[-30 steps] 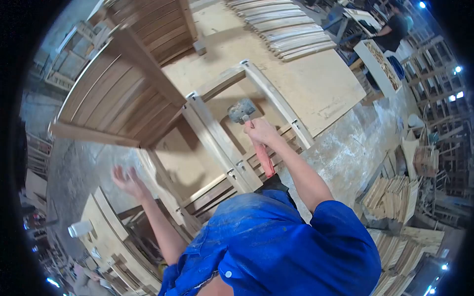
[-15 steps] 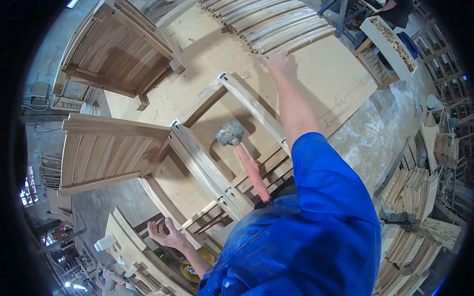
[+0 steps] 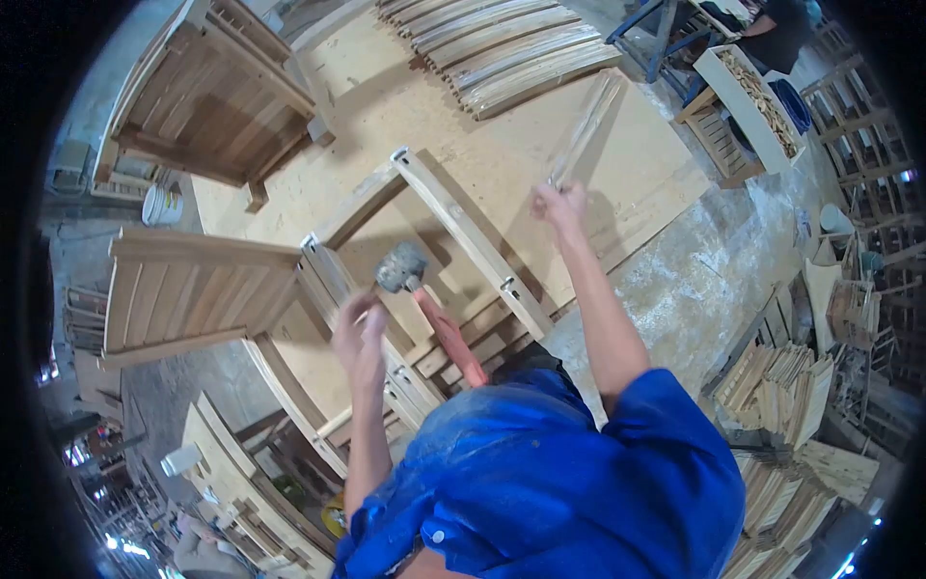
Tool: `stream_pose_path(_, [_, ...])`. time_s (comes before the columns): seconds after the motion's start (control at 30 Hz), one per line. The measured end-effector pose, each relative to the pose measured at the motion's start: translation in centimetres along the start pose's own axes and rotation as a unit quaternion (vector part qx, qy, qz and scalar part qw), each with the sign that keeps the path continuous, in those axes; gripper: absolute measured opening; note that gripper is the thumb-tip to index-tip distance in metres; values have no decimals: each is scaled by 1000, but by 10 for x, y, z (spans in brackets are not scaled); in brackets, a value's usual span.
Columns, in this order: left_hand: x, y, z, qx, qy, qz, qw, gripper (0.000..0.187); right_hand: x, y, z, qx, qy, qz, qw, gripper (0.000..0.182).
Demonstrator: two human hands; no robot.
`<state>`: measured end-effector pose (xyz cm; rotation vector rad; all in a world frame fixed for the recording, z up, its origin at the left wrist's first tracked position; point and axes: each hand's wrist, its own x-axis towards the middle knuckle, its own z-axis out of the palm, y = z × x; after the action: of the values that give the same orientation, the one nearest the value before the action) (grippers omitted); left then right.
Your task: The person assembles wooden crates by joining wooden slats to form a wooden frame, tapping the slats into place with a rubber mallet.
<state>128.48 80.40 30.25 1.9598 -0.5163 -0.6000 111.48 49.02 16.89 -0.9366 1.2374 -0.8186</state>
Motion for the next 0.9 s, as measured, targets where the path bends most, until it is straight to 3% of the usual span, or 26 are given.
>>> stream_pose_path(0.03, [16, -3, 28, -77, -91, 34, 992, 40, -36, -2, -11, 44, -21, 30, 998, 32])
stream_pose_path(0.1, [38, 10, 81, -60, -240, 51, 968, 43, -98, -10, -31, 51, -84, 89, 991, 41])
stream_pose_path(0.17, [49, 5, 138, -139, -349, -47, 926, 42, -147, -10, -46, 102, -133, 103, 980, 44])
stream_pose_path(0.23, [47, 2, 168, -173, -379, -111, 902, 40, -183, -11, -55, 88, -151, 119, 977, 44])
stream_pose_path(0.3, [40, 2, 181, -158, -502, -152, 837, 37, -207, -11, -63, 76, -165, 132, 974, 45])
stream_pose_path(0.33, [33, -3, 186, -223, -490, -192, 820, 32, -217, -11, -68, 61, -166, 127, 976, 47])
stream_pose_path(0.43, [35, -18, 176, -218, -510, -155, 818, 32, -232, -1, -90, 37, -169, 113, 979, 50])
stream_pose_path(0.5, [32, -25, 158, -199, -497, -128, 835, 33, -233, 3, -112, -12, -99, 60, 993, 48])
stream_pose_path(0.57, [18, -23, 118, -148, -428, -23, 891, 32, -246, -14, -124, -143, 57, -52, 987, 39])
stream_pose_path(0.6, [8, -17, 89, -117, -388, 56, 913, 31, -230, -10, -156, -96, 45, -110, 988, 29])
stream_pose_path(0.63, [-1, -29, 73, -168, -332, 80, 925, 32, -215, -8, -187, -49, 27, -166, 984, 21])
stream_pose_path(0.7, [-8, -28, 7, -84, -239, 178, 951, 32, -208, -61, -165, -168, 100, -310, 930, 16])
stream_pose_path(0.73, [-9, -26, -29, -43, -193, 164, 966, 31, -205, -88, -153, -226, 151, -371, 888, 15])
stream_pose_path(0.77, [-7, -29, -66, -5, -154, 148, 977, 30, -217, -111, -124, -231, 231, -319, 890, 17])
stream_pose_path(0.8, [-3, -38, -102, 54, -97, 145, 983, 29, -210, -109, -112, -229, 213, -323, 893, 17])
stream_pose_path(0.87, [7, -68, -169, -35, 17, 147, 988, 24, -175, -112, -107, -115, 187, -440, 870, 33])
stream_pose_path(0.9, [15, -80, -207, 32, 99, 160, 982, 24, -160, -109, -102, -113, 181, -444, 871, 33])
